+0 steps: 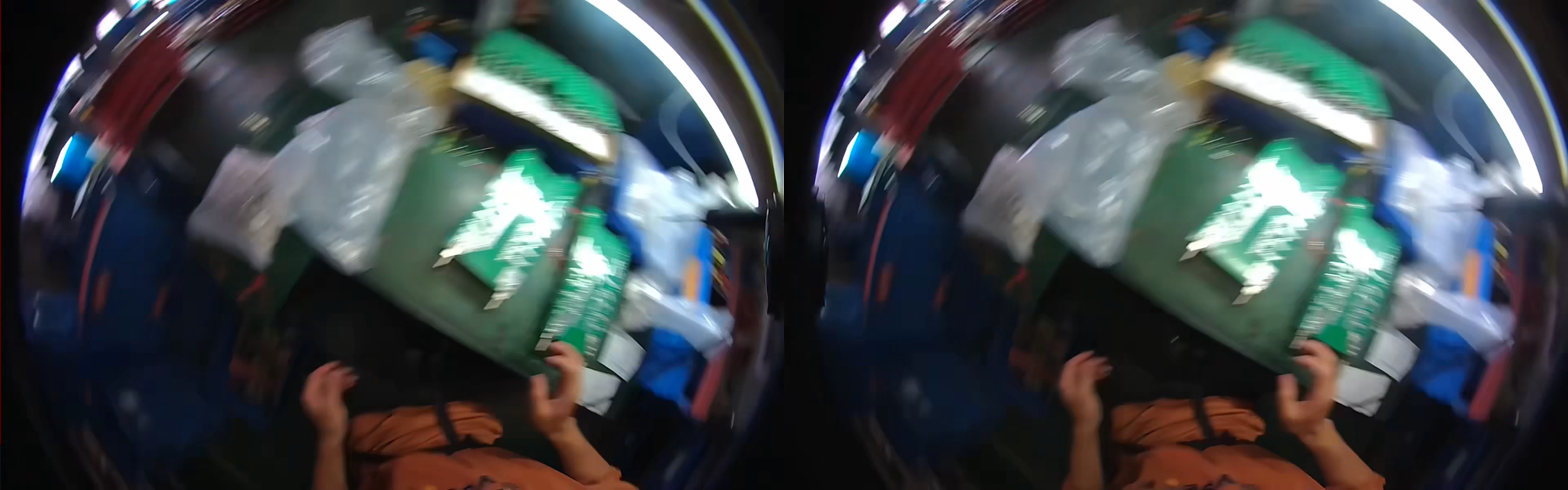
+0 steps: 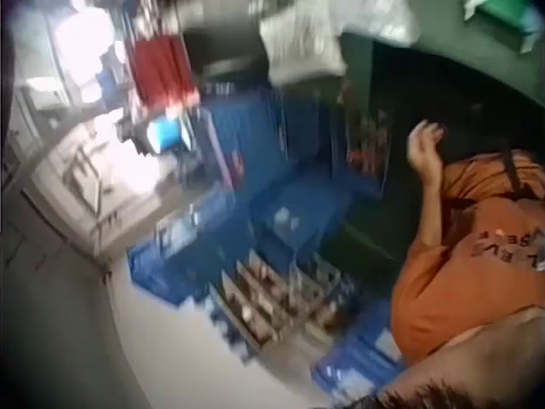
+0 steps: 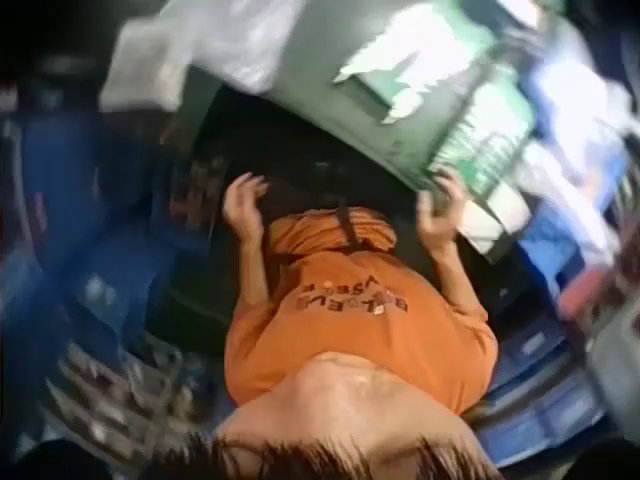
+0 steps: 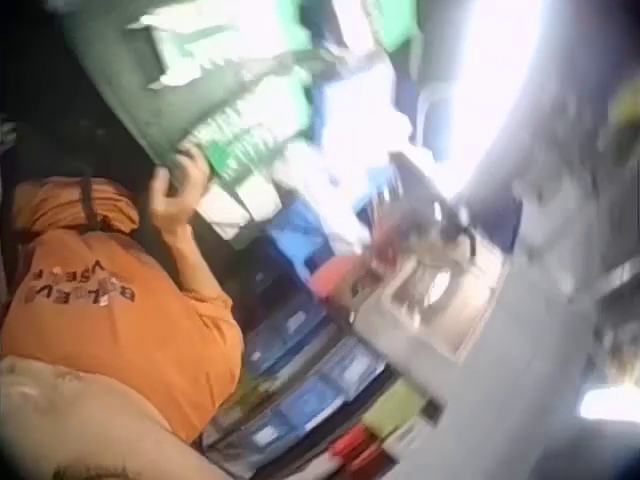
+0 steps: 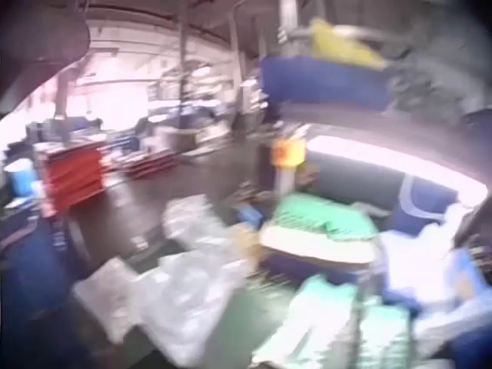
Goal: Assemble electronic circuit boards by screwing components and sorting them between bins.
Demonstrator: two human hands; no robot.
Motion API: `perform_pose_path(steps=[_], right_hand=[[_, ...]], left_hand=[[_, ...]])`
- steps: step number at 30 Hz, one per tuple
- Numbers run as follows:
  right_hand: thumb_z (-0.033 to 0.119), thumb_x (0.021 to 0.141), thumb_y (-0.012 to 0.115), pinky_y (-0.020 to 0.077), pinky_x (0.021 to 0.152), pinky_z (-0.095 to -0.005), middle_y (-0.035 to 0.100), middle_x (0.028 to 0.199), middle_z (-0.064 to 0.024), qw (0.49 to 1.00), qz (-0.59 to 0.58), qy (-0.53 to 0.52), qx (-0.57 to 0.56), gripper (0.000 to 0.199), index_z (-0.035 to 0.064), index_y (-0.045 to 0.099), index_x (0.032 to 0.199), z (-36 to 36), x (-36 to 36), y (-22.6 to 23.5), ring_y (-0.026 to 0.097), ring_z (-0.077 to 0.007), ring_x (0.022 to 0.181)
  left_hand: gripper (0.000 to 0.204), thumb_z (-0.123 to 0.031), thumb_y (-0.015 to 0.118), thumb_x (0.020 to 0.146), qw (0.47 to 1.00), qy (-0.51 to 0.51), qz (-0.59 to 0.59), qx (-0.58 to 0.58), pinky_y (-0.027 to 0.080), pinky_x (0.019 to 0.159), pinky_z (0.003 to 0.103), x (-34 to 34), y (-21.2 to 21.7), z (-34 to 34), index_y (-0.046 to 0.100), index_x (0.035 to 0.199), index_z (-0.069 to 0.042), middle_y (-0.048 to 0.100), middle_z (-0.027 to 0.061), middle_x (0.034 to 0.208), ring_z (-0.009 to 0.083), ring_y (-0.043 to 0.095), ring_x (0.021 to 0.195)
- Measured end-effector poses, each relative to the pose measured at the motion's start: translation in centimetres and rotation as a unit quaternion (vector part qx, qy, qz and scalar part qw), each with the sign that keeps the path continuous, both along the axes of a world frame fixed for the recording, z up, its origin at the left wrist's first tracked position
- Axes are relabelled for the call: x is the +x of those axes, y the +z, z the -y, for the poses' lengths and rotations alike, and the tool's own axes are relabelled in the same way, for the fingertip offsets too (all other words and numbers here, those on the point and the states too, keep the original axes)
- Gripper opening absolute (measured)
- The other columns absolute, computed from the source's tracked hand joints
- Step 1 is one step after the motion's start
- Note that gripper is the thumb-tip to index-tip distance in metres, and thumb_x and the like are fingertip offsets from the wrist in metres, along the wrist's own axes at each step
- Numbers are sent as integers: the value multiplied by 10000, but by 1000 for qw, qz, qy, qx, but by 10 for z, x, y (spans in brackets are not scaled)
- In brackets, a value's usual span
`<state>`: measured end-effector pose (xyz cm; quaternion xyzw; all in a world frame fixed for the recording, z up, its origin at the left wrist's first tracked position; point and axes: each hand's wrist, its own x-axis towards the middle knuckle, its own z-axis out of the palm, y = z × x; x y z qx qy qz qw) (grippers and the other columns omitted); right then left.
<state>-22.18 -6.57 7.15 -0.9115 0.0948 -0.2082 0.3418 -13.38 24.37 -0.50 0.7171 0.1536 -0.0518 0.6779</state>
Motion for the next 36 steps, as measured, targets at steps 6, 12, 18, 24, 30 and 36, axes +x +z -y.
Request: perform_pose_path(steps=[6,12,18,24,30,36], right_hand=[[3,705,585,478,685,-327,558,886,-175,972,232,-33,-33,233,8,462,902,13,-28,42,577,-262,773],[-25,784,511,428,664,-265,517,824,-102,847,239,-381,-284,96,0,471,867,132,-127,101,508,-168,727],[262,680,705,287,1001,-424,366,1287,-227,718,-153,-603,-310,769,12,309,1290,323,-208,72,314,-356,1226],[208,759,587,365,949,-429,426,1266,-224,732,-258,-617,-127,646,85,306,1328,366,-174,63,410,-374,1173],[80,719,480,395,430,-384,527,532,-95,762,159,-615,-127,140,-3,582,765,422,-257,120,530,-231,495],[209,904,473,378,899,-329,536,1098,-193,802,261,-486,-230,362,-72,498,1130,252,-216,233,502,-218,1023]], left_hand=[[218,-70,506,828,991,116,74,0,449,553,274,7,1,-58,546,1011,42,599,128,810,173,535,621],[194,-57,507,830,997,-18,45,-58,442,558,264,33,-12,-19,537,1003,25,598,117,805,168,536,621],[198,-49,499,838,994,-55,42,-80,449,586,265,40,-19,-14,518,1027,8,599,114,832,165,549,660],[158,-30,485,846,997,-10,67,-43,472,571,251,33,-25,-33,537,988,16,608,121,816,163,562,641],[168,-41,496,847,995,-16,82,-51,472,580,255,20,-13,-20,540,995,26,610,118,816,162,562,645],[339,-116,544,818,997,-5,37,-60,476,761,335,14,-13,-35,507,1138,-11,590,167,999,239,583,850]])
